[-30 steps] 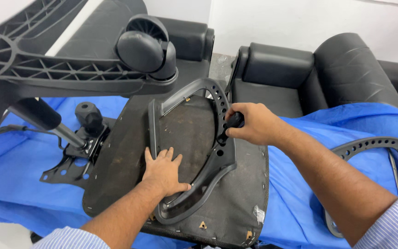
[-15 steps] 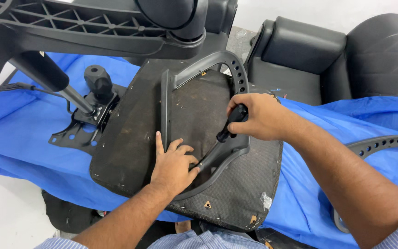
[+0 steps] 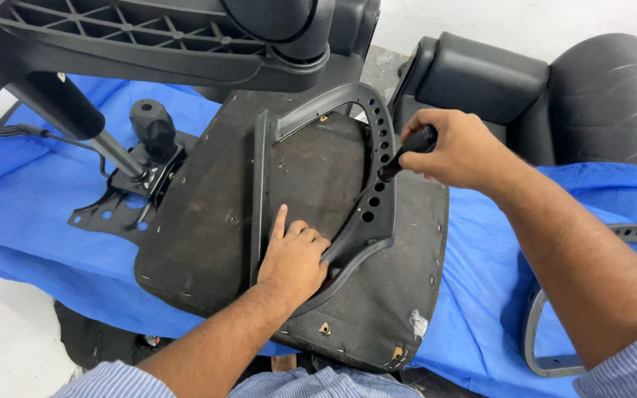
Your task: The person uses a screwdriver to fasten screws into a black plastic frame component placed on a padded surface. They repeatedly align the frame, insert screws, and turn the screwdriver to tighten them. The person works on one frame piece throughout the clip.
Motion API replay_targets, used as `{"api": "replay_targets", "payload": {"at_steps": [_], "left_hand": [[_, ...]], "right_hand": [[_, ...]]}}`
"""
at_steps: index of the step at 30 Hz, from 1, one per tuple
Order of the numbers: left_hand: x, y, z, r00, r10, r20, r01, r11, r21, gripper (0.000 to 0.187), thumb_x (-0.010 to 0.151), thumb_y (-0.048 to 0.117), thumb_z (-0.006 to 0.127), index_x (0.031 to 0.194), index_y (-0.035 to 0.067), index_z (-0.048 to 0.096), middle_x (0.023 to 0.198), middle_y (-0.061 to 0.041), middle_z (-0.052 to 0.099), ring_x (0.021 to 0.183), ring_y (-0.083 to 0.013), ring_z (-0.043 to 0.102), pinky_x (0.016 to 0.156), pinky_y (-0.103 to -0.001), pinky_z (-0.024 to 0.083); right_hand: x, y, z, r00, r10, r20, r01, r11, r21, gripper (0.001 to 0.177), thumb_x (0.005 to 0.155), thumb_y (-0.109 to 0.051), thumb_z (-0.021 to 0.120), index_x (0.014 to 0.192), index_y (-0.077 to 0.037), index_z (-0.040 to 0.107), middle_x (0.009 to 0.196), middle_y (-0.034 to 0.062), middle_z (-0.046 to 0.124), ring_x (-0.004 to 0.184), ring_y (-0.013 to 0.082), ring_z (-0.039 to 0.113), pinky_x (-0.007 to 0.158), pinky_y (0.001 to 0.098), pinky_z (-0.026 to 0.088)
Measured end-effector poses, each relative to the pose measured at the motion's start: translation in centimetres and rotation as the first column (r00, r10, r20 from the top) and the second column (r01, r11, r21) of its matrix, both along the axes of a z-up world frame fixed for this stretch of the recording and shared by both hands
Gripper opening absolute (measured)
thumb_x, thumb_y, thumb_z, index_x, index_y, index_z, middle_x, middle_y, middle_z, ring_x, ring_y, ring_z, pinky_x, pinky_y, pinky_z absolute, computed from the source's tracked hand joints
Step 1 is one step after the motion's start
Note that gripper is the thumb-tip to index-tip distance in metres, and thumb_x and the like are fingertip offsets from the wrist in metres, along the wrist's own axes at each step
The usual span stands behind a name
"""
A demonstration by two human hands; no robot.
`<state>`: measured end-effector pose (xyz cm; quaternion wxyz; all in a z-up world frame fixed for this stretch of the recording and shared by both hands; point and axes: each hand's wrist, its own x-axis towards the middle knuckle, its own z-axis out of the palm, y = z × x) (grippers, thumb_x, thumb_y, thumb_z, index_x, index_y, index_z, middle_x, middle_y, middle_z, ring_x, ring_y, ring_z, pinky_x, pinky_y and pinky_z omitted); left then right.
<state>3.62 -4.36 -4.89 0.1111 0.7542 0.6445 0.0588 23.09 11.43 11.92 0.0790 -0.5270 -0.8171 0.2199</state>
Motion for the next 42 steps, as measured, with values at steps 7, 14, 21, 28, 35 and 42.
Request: {"api": "replay_targets", "payload": {"at_steps": [7, 14, 21, 28, 35, 42], "left_hand": [[1.1, 2.5, 0.0, 0.955, 0.173, 0.240, -0.125, 0.971, -0.201, 0.035, 0.094, 0.030, 0.067, 0.125, 0.014, 0.069, 0.122, -0.005, 0.067, 0.119, -0.0270, 0.061, 0.106, -0.043, 0.046], [2.2, 6.9, 0.1, 0.846, 0.313, 0.432, -0.189, 0.933, -0.307, 0.049, 0.088, 0.024, 0.072, 0.135, 0.013, 0.062, 0.131, -0.006, 0.064, 0.122, -0.0252, 0.062, 0.105, -0.040, 0.050], [3.7, 9.0, 0.0, 0.832, 0.382, 0.404, -0.209, 0.888, -0.409, 0.053, 0.089, 0.032, 0.072, 0.138, 0.014, 0.063, 0.136, -0.007, 0.065, 0.125, -0.0259, 0.064, 0.108, -0.041, 0.051], [5.8, 5.5, 2.0, 0.820, 0.423, 0.385, -0.236, 0.863, -0.446, 0.109, 0.075, 0.066, 0.078, 0.153, 0.002, 0.036, 0.153, -0.018, 0.040, 0.145, -0.0328, 0.038, 0.116, -0.049, 0.039], [5.0, 5.7, 1.1, 0.903, 0.340, 0.263, -0.177, 0.851, -0.495, 0.118, 0.065, 0.039, 0.088, 0.159, 0.005, 0.025, 0.156, -0.017, 0.034, 0.148, -0.0344, 0.032, 0.118, -0.049, 0.038], [-0.5, 2.7, -1.0, 0.918, 0.237, 0.318, -0.072, 0.888, -0.454, 0.116, 0.060, 0.032, 0.086, 0.158, 0.006, 0.029, 0.153, -0.016, 0.039, 0.142, -0.0332, 0.038, 0.118, -0.045, 0.040]], "right_hand": [[0.4, -0.3, -1.0, 0.998, 0.043, 0.053, -0.044, 0.999, 0.016, 0.030, 0.075, -0.023, 0.081, 0.101, -0.008, 0.074, 0.074, 0.0104, 0.076, 0.066, 0.0196, 0.076, 0.068, 0.0345, 0.060], [0.7, 0.3, -1.1, 0.996, 0.070, 0.064, -0.076, 0.993, 0.095, 0.033, 0.073, -0.025, 0.083, 0.099, -0.007, 0.074, 0.081, 0.0122, 0.077, 0.074, 0.0240, 0.076, 0.072, 0.0357, 0.059], [0.6, 0.3, -1.5, 0.988, 0.150, 0.033, -0.153, 0.982, 0.113, 0.033, 0.070, -0.021, 0.084, 0.099, -0.007, 0.073, 0.083, 0.0135, 0.077, 0.078, 0.0267, 0.076, 0.076, 0.0375, 0.059], [0.3, 0.5, -1.1, 0.984, 0.164, 0.074, -0.169, 0.983, 0.075, 0.036, 0.070, -0.019, 0.083, 0.103, -0.009, 0.072, 0.086, 0.0139, 0.077, 0.083, 0.0272, 0.077, 0.080, 0.0375, 0.059], [-1.0, 0.1, 0.1, 0.956, 0.276, 0.099, -0.279, 0.960, 0.016, 0.036, 0.070, -0.017, 0.081, 0.104, -0.010, 0.070, 0.088, 0.0116, 0.077, 0.082, 0.0266, 0.076, 0.077, 0.0384, 0.059], [-2.8, -1.3, -0.8, 0.899, 0.429, 0.085, -0.430, 0.903, -0.010, 0.030, 0.081, -0.027, 0.079, 0.103, -0.011, 0.067, 0.094, 0.0122, 0.073, 0.091, 0.0283, 0.072, 0.082, 0.0415, 0.056]]}}
